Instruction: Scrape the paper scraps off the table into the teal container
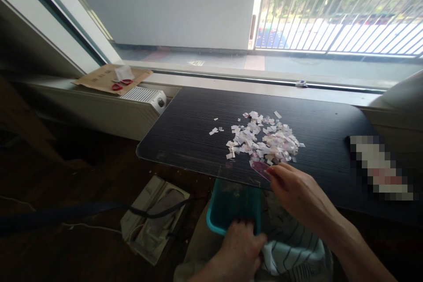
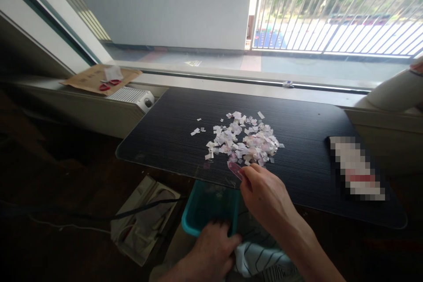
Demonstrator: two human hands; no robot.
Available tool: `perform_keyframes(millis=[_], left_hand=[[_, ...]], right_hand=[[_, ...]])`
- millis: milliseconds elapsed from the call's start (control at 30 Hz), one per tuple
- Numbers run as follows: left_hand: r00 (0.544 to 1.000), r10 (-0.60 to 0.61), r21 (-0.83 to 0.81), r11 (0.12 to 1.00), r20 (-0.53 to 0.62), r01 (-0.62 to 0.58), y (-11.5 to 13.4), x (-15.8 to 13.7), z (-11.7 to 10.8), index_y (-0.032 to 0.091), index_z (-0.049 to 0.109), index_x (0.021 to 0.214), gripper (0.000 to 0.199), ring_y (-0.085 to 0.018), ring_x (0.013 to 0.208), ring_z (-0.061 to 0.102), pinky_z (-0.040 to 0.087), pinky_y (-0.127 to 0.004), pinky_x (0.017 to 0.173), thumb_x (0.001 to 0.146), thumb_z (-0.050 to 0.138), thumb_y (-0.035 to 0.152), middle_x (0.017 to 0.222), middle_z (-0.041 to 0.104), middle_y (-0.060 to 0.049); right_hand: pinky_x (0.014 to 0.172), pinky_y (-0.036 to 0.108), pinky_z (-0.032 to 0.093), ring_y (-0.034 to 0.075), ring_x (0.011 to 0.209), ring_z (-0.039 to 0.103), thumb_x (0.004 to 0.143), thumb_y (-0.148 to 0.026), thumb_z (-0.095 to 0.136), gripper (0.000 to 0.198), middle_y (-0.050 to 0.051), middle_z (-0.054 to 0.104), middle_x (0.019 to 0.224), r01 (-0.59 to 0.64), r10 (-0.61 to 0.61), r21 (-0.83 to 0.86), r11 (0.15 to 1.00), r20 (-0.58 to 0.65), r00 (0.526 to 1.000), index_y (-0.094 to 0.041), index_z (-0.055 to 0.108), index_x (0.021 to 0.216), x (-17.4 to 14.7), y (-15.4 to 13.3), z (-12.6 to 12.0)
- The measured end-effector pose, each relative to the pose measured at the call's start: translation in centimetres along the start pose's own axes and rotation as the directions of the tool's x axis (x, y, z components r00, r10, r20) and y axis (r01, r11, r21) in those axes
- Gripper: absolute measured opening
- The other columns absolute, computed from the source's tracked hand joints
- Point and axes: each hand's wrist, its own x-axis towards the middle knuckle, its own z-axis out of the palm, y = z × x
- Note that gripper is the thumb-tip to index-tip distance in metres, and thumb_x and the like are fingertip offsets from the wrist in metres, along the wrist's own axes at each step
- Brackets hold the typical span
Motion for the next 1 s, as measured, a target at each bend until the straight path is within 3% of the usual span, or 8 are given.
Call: perform_keyframes(millis=[267,467,600,767,900,1000], left_hand=[[1.000,-0.007,-0.002,1.000,0.021,0.007,0.2,0.1,-0.3,0.020,0.063,0.105,0.023,-0.030,0.098,0.057,0.045,-0.043,0.086,0.083,0.062,0.028,0.103,0.059,-0.012],[0.999,-0.031,0.001,1.000,0.022,0.031,0.3,0.0,-0.5,0.021,0.064,0.105,0.023,-0.030,0.098,0.057,0.045,-0.043,0.085,0.083,0.061,0.027,0.103,0.059,-0.012],[0.999,-0.035,0.000,0.999,0.021,0.035,0.4,0.1,-0.5,0.021,0.064,0.105,0.023,-0.030,0.099,0.057,0.045,-0.043,0.085,0.082,0.062,0.027,0.104,0.060,-0.012],[1.000,-0.019,0.013,1.000,0.018,0.019,0.4,0.3,-0.2,0.021,0.064,0.104,0.024,-0.030,0.099,0.056,0.045,-0.043,0.085,0.082,0.063,0.028,0.104,0.060,-0.012],[0.999,-0.025,0.017,1.000,0.025,0.024,0.3,0.1,-0.2,0.021,0.063,0.104,0.024,-0.030,0.099,0.056,0.045,-0.043,0.085,0.082,0.062,0.028,0.103,0.059,-0.011],[0.999,-0.037,0.013,0.999,0.019,0.036,0.3,-0.1,-0.2,0.021,0.063,0.103,0.022,-0.029,0.098,0.056,0.045,-0.043,0.086,0.083,0.062,0.027,0.103,0.059,-0.011]], right_hand=[[0.066,0.029,0.041,0.018,0.073,0.061,0.090,-0.023,0.043,0.024,0.004,0.064,0.083,-0.034,0.034,0.018,0.999,-0.016,0.999,-0.018,0.066,0.086,0.4,0.0,0.1],[0.061,0.028,0.039,0.016,0.068,0.059,0.090,-0.021,0.043,0.023,0.002,0.063,0.078,-0.038,0.031,0.061,0.997,0.113,0.993,-0.020,0.065,0.084,-1.1,0.8,-0.5],[0.061,0.028,0.037,0.015,0.065,0.058,0.091,-0.024,0.044,0.022,0.001,0.062,0.078,-0.074,0.074,0.013,0.997,0.012,0.997,-0.020,0.064,0.085,-2.7,1.9,-1.4],[0.065,0.028,0.038,0.017,0.071,0.059,0.091,-0.018,0.044,0.022,0.004,0.062,0.080,-0.031,0.031,-0.010,0.999,-0.002,1.000,-0.018,0.063,0.080,-0.4,0.2,-0.4],[0.068,0.028,0.038,0.018,0.074,0.061,0.090,-0.014,0.045,0.021,0.005,0.064,0.083,-0.052,0.057,-0.077,0.996,0.060,0.997,-0.016,0.064,0.081,1.4,-1.2,-0.1],[0.068,0.027,0.038,0.018,0.076,0.062,0.090,-0.013,0.046,0.021,0.004,0.064,0.083,-0.045,0.055,-0.075,0.996,0.131,0.990,-0.017,0.066,0.085,1.0,-1.5,-0.6]])
